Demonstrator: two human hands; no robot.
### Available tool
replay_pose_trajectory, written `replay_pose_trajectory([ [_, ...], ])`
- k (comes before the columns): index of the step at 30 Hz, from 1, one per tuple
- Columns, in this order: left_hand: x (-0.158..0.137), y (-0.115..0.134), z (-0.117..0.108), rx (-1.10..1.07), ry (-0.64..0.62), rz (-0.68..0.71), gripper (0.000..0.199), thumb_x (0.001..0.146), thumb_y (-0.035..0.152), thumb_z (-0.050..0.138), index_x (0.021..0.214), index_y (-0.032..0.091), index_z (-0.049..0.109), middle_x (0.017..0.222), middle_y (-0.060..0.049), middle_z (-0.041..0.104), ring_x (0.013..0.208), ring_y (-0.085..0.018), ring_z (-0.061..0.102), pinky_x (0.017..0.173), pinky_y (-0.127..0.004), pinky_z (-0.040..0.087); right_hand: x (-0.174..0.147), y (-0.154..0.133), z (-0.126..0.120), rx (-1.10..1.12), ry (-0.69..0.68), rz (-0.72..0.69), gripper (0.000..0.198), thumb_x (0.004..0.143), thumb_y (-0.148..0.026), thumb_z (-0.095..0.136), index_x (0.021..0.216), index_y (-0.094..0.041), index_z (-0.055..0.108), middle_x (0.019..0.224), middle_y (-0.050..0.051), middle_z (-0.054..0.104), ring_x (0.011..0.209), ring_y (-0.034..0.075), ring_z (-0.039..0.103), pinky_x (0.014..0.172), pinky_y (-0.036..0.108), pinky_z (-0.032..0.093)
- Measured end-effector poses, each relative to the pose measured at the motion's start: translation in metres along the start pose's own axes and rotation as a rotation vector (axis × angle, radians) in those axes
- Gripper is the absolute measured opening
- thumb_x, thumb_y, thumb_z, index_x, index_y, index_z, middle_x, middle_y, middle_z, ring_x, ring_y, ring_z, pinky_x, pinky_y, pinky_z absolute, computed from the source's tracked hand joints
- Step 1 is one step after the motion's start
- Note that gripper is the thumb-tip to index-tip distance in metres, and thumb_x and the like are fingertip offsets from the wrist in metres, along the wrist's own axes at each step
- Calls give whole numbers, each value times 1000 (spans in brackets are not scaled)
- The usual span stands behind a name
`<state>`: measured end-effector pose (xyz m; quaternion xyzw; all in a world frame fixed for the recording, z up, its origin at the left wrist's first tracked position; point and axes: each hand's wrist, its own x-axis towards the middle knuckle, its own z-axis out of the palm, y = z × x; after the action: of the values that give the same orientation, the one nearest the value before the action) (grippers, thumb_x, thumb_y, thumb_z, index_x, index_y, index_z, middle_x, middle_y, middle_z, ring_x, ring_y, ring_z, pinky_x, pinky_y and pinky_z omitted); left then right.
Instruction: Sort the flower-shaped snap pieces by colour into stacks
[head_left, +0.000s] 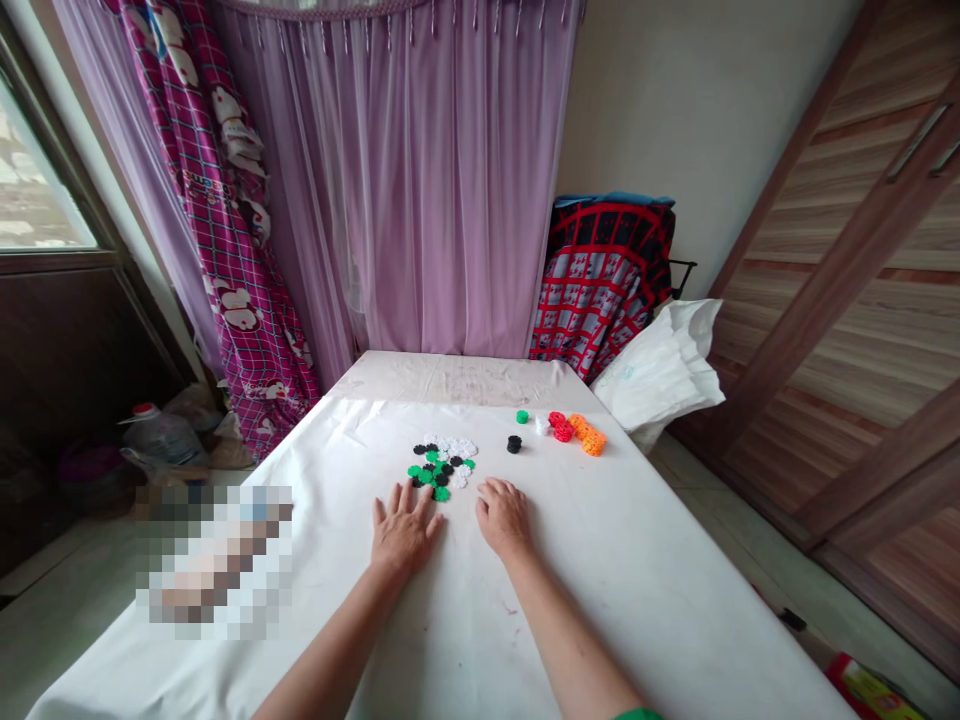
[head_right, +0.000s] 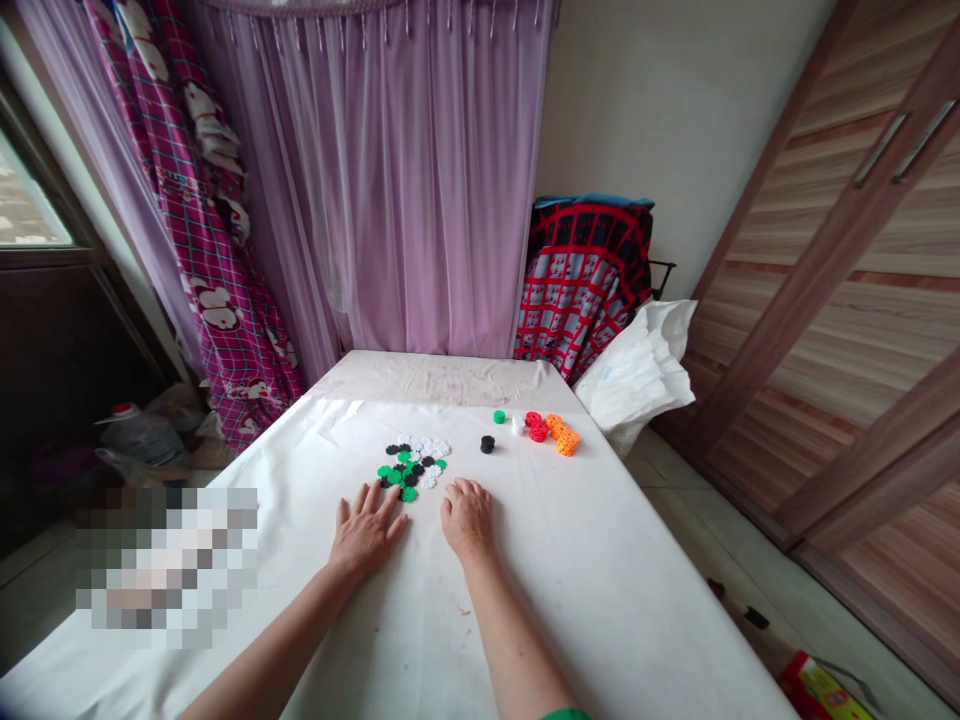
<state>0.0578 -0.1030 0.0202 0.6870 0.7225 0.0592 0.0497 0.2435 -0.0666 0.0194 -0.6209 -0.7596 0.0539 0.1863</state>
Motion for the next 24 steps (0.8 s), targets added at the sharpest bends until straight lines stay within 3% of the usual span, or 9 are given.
replay_pose_trajectory([
  [7,31,6,3,7,-12,24,77,91,64,33,157,24,21,165,-15,16,152,-37,13,115,-68,12,1,-2,7,3,24,-7,33,92,-22,46,117,-22,68,132,8,63,124,23,53,102,37,38],
  [12,61,7,8,13,5,40,88,87,73,30,156,18,24,163,-18,18,151,-40,15,114,-70,12,9,-3,18,-35,80,88,43,91,-25,48,133,-18,59,143,14,55,133,29,46,108,45,34],
  [16,81,3,7,-3,22,49,85,88,71,31,155,19,28,163,-18,20,151,-39,16,115,-68,12,24,-5,26,-47,98,100,41,93,-28,48,131,-23,61,143,13,55,135,30,45,109,48,32],
  [20,98,-5,4,-37,61,38,80,90,67,34,154,19,30,163,-17,21,150,-36,19,117,-61,17,35,-8,30,-1,57,-2,39,94,-28,46,129,-26,63,143,11,56,135,30,44,110,49,33],
  [24,109,-15,8,-81,96,108,72,93,62,35,152,20,36,157,-16,39,147,-32,31,117,-59,20,42,-7,34,93,44,-155,38,95,-23,44,127,-31,64,141,5,58,134,24,46,112,44,33],
])
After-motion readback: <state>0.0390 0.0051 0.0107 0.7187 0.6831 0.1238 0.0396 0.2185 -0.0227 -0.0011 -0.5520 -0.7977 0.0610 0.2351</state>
